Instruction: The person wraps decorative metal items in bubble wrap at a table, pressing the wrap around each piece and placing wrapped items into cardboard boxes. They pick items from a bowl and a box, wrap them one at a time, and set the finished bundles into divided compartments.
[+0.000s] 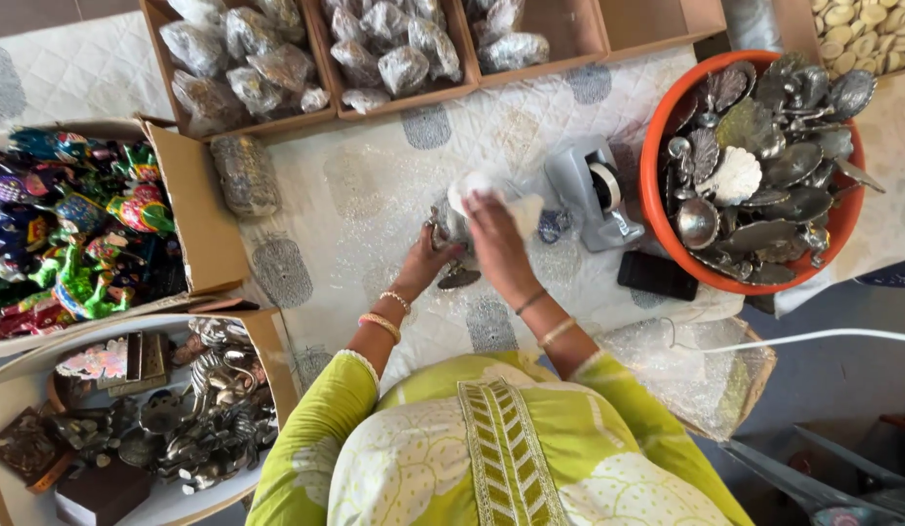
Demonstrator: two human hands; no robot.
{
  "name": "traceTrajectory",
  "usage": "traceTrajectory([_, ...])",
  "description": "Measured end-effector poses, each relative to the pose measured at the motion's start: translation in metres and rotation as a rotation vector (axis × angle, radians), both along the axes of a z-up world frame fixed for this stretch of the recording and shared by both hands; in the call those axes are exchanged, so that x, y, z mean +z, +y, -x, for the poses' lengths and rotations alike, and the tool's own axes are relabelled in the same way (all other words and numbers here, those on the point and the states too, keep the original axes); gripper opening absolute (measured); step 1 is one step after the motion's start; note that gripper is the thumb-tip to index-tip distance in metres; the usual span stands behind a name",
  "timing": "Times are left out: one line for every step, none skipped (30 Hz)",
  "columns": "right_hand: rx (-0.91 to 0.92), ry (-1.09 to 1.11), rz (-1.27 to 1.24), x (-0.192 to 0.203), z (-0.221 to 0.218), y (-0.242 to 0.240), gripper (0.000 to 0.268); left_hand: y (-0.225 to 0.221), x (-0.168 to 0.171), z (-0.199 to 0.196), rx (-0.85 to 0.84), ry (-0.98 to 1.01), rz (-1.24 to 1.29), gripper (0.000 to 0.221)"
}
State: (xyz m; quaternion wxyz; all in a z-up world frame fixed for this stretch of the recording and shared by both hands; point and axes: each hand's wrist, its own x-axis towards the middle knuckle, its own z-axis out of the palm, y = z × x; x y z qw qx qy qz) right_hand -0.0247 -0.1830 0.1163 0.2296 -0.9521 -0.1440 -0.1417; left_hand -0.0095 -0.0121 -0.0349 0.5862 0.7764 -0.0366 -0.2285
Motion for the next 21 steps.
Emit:
traceTrajectory([0.114,0.037,0.293,-0.011,-0.002,0.002,0.054,0.001,0.0,0.003,0.014,0.075,0.029,0.055])
traceTrajectory([0.114,0.035,0.291,-0.017,0.004,0.001,0.054,0.001,0.001,0.002,0.014,0.073,0.028,0.055])
traceTrajectory([0.131,0.074,0.268,-0.022,0.01,-0.001,0.047,0.002,0.002,0.0,0.032,0.089,0.069,0.056])
traceTrajectory([0.148,0.115,0.247,-0.027,0.016,-0.003,0.04,0.003,0.003,-0.001,0.051,0.107,0.111,0.057])
traceTrajectory([0.148,0.114,0.247,-0.022,0.023,-0.008,0.04,0.003,0.002,-0.002,0.051,0.106,0.111,0.057])
traceTrajectory([0.162,0.151,0.141,-0.017,0.032,-0.014,0.039,0.002,0.001,0.0,0.055,0.081,0.105,0.058])
traceTrajectory([0.174,0.188,0.034,-0.012,0.04,-0.02,0.037,0.002,0.001,0.001,0.059,0.056,0.099,0.059])
traceTrajectory([0.176,0.184,0.034,-0.028,0.049,-0.026,0.037,0.002,0.003,-0.001,0.061,0.052,0.098,0.059])
traceTrajectory([-0.01,0.197,-0.252,-0.044,0.058,-0.033,0.033,0.003,0.005,-0.002,0.091,0.096,0.15,0.059])
traceTrajectory([-0.202,0.216,-0.539,-0.06,0.073,-0.04,0.03,0.003,0.006,0.002,0.12,0.149,0.201,0.059])
traceTrajectory([-0.205,0.221,-0.539,-0.059,0.076,-0.037,0.03,0.006,-0.014,0.004,0.119,0.155,0.199,0.059])
traceTrajectory([-0.202,0.213,-0.67,-0.058,0.077,-0.035,0.024,0.007,-0.033,0.004,0.128,0.222,0.31,0.056])
traceTrajectory([-0.199,0.204,-0.801,-0.056,0.077,-0.033,0.018,0.008,-0.053,0.005,0.138,0.289,0.421,0.053])
traceTrajectory([-0.203,0.204,-0.802,-0.038,0.072,-0.02,0.018,0.01,-0.064,0.005,0.134,0.291,0.42,0.053])
traceTrajectory([0.071,0.249,-0.514,-0.02,0.067,-0.007,0.024,0.011,-0.075,0.006,0.07,0.285,0.478,0.052])
traceTrajectory([0.338,0.288,-0.22,-0.002,0.061,0.006,0.031,0.014,-0.086,0.005,0.003,0.278,0.534,0.052])
traceTrajectory([0.334,0.285,-0.223,-0.012,0.062,0.007,0.031,0.014,-0.065,0.003,-0.002,0.277,0.531,0.052])
traceTrajectory([0.328,0.279,-0.241,-0.022,0.062,0.008,0.031,0.014,-0.044,0.001,0.054,0.286,0.417,0.048])
traceTrajectory([0.322,0.273,-0.26,-0.031,0.063,0.008,0.031,0.013,-0.022,-0.001,0.107,0.295,0.302,0.045])
traceTrajectory([0.319,0.269,-0.262,-0.038,0.064,0.004,0.031,0.014,-0.024,-0.001,0.103,0.293,0.3,0.045])
traceTrajectory([0.29,0.346,-0.378,-0.044,0.065,-0.001,0.029,0.015,-0.025,-0.002,0.118,0.319,0.307,0.047])
